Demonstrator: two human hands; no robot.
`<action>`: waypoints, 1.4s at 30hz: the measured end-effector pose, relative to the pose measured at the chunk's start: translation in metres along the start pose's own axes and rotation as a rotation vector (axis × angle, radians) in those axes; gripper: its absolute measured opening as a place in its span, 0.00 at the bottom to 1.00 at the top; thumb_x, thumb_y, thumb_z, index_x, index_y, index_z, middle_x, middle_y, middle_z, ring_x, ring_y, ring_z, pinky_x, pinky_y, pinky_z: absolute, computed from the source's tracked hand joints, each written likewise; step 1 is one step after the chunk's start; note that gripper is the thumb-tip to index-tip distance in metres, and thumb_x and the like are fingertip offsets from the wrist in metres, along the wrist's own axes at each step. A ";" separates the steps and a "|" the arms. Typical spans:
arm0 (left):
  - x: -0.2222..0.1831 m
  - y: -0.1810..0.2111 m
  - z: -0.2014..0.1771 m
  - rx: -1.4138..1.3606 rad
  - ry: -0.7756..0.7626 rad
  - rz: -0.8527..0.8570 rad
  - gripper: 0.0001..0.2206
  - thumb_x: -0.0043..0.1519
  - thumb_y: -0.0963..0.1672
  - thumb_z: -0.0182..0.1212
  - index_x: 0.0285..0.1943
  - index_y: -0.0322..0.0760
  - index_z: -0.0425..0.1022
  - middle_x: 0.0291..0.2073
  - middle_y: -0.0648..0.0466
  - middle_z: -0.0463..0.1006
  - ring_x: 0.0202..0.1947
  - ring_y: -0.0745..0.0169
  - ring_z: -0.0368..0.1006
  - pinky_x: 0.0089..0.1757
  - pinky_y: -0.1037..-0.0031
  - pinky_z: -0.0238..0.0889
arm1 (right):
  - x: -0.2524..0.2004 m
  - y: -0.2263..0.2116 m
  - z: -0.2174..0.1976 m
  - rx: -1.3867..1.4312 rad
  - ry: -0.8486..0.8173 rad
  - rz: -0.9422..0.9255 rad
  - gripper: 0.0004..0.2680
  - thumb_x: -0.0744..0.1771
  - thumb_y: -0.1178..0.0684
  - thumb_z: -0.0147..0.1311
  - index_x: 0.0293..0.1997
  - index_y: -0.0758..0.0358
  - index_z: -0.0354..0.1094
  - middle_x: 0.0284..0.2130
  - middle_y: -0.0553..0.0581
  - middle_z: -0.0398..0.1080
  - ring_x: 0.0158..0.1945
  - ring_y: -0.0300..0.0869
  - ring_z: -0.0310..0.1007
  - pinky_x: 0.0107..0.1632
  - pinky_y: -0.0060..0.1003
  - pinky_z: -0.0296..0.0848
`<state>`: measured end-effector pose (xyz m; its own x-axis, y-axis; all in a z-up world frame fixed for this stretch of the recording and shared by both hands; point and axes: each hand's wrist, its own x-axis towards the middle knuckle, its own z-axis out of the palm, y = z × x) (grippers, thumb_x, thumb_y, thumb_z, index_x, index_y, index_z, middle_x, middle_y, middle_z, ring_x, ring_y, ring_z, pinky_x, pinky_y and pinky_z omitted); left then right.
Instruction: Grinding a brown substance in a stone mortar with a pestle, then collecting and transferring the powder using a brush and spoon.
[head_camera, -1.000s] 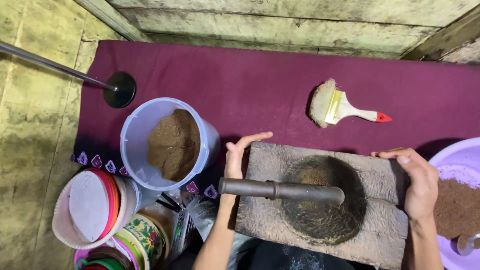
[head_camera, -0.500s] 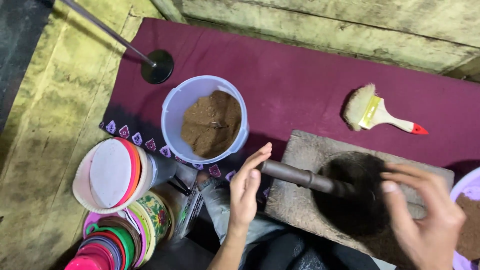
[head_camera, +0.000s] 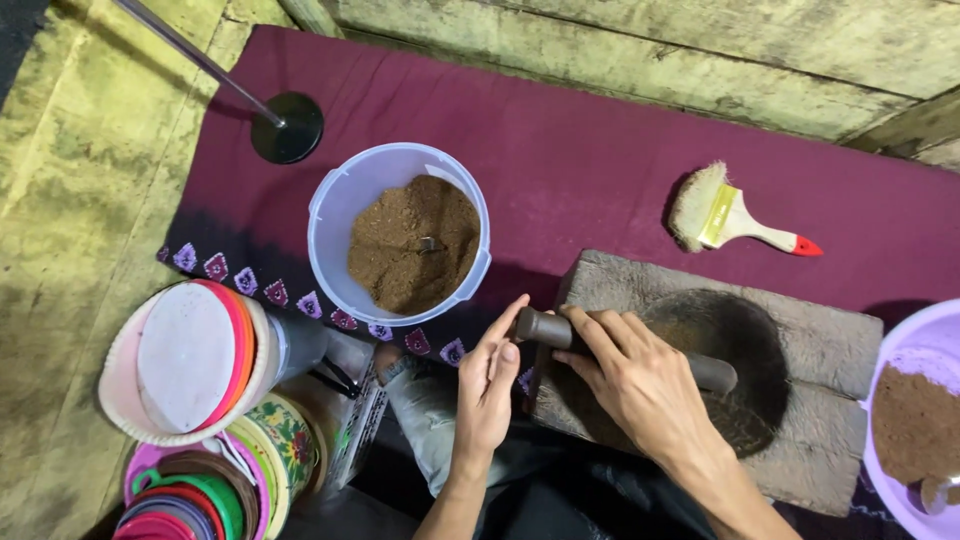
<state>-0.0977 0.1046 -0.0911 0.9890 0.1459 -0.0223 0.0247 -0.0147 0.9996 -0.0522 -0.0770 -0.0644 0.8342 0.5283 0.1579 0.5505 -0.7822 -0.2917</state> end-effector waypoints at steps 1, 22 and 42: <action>0.000 -0.002 0.002 -0.039 0.000 0.037 0.27 0.71 0.54 0.45 0.70 0.29 0.68 0.44 0.54 0.62 0.44 0.66 0.58 0.46 0.73 0.53 | -0.001 0.001 -0.002 0.053 0.025 -0.013 0.18 0.67 0.43 0.57 0.62 0.59 0.65 0.38 0.52 0.68 0.38 0.45 0.71 0.32 0.42 0.76; 0.007 0.031 0.036 0.173 -0.084 0.160 0.21 0.71 0.51 0.48 0.62 0.32 0.74 0.59 0.46 0.78 0.63 0.53 0.72 0.63 0.65 0.66 | -0.137 0.116 -0.025 1.434 1.162 0.886 0.14 0.73 0.39 0.53 0.62 0.50 0.64 0.49 0.46 0.75 0.50 0.39 0.80 0.59 0.46 0.88; 0.014 0.028 0.049 0.365 -0.055 0.219 0.15 0.66 0.46 0.59 0.57 0.34 0.76 0.58 0.47 0.78 0.61 0.53 0.72 0.62 0.64 0.65 | -0.168 0.125 0.006 1.055 0.919 0.889 0.09 0.73 0.49 0.53 0.57 0.50 0.58 0.59 0.62 0.72 0.19 0.22 0.51 0.22 0.14 0.50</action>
<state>-0.0765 0.0578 -0.0640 0.9828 0.0479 0.1785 -0.1461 -0.3902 0.9091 -0.1237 -0.2610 -0.1332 0.8056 -0.5911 -0.0407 -0.0186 0.0434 -0.9989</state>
